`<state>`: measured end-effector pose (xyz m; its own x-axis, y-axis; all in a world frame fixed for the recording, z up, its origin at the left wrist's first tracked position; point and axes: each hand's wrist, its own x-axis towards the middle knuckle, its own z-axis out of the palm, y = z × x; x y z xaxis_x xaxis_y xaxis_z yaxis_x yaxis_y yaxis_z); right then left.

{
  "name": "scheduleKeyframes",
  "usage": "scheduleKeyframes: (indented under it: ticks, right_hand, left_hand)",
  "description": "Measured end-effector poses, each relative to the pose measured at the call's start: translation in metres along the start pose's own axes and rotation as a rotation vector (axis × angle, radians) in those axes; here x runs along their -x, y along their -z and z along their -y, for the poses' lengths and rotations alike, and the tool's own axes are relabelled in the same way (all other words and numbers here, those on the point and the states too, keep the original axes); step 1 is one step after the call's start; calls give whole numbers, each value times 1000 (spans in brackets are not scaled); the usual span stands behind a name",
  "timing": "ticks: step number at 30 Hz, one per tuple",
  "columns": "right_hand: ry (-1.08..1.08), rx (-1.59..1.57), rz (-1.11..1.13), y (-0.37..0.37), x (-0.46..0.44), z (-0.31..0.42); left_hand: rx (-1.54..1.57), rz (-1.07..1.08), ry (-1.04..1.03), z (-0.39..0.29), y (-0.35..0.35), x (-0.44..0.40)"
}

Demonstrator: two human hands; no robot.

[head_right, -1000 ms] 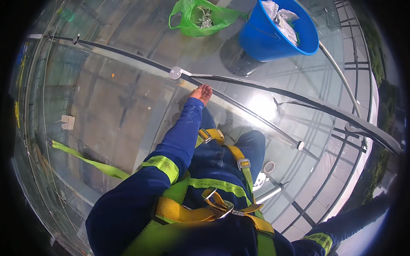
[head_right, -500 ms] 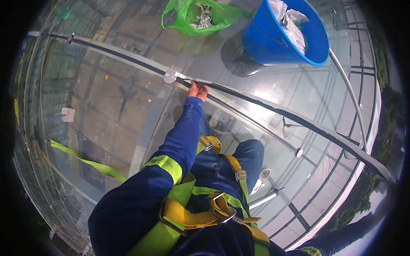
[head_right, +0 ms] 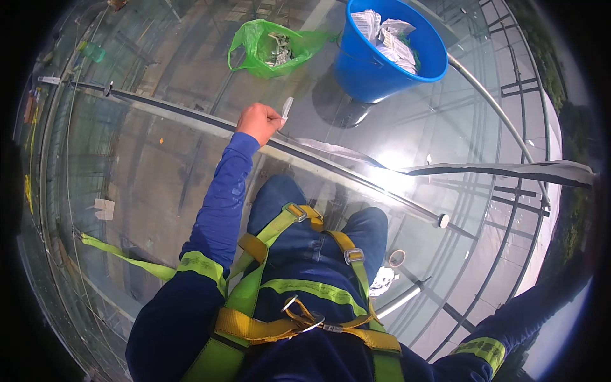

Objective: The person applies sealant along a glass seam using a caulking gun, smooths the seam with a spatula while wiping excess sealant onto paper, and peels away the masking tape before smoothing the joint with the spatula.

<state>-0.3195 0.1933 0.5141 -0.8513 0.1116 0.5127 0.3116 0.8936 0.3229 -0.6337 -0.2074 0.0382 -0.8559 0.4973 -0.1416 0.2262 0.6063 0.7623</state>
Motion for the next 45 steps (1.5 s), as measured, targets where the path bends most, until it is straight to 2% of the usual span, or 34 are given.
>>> scheduleKeyframes:
  ticks: [1,3,5,6,8,10,11,14,15,18,21,24,25,28,29,30,32,33,35,36,38,40,42,44,45]
  right_hand:
    - [30,-2,-9,-3,-8,23]
    - [-302,-306,-40,-4,-28,84]
    - [129,-801,-89,-36,-60,93]
    - [217,-549,-53,-49,-61,87]
    - [312,-652,16,-49,-84,165]
    - [326,-831,262,-84,-98,195]
    - [366,-894,241,-96,-104,214]
    - [429,-918,231,-105,-123,256]
    - [428,-1000,202,-109,-129,263]
    - [447,-1143,214,-113,-147,276]
    - [500,-1183,248,-109,-158,283]
    - [452,-1251,205,-124,-167,289]
    - [472,-1148,245,-121,-170,291]
    - [559,-1225,319,-129,-182,299]
    - [387,-1214,323,-116,-178,298]
    - [306,-1183,408,-114,-182,298]
    - [358,-1417,350,-132,-195,296]
    - [301,-1271,322,-123,-199,298]
    - [337,-1199,278,-126,-214,293]
    - [360,-1188,235,-126,-221,291]
    - [391,-1043,14,-117,-220,292]
    - [406,-1032,-80,-113,-232,287]
    - [405,-1002,-157,-119,-240,286]
    - [396,-958,-217,-131,-248,289]
    - [391,-936,-240,-139,-252,292]
  left_hand:
    - [-100,0,-83,-34,28,1]
    - [-210,-56,-289,-88,71,0]
    - [-195,-114,-488,-129,104,0]
    - [-170,-115,-568,-149,119,0]
    - [-125,-124,-696,-182,140,1]
    - [-88,-150,-794,-207,159,5]
    - [30,-134,-809,-216,165,7]
    - [47,-172,-856,-239,188,15]
    - [34,-256,-946,-244,194,14]
    - [46,-316,-983,-248,208,9]
    - [62,-339,-933,-245,219,2]
    - [205,-369,-937,-234,215,-16]
    - [236,-371,-931,-231,214,-22]
    - [83,-423,-987,-226,217,-30]
    - [117,-409,-1004,-220,217,-40]
    - [283,-376,-1016,-218,215,-45]
    - [507,-335,-966,-217,211,-48]
    - [655,-348,-902,-207,213,-61]
    - [946,-372,-770,-173,218,-96]
    - [961,-424,-670,-153,215,-109]
    - [988,-523,-469,-104,198,-134]
    - [785,-613,-184,-37,154,-164]
    - [501,-610,-76,53,93,-208]
    - [116,-594,34,74,49,-201]
    - [89,-573,184,66,39,-196]
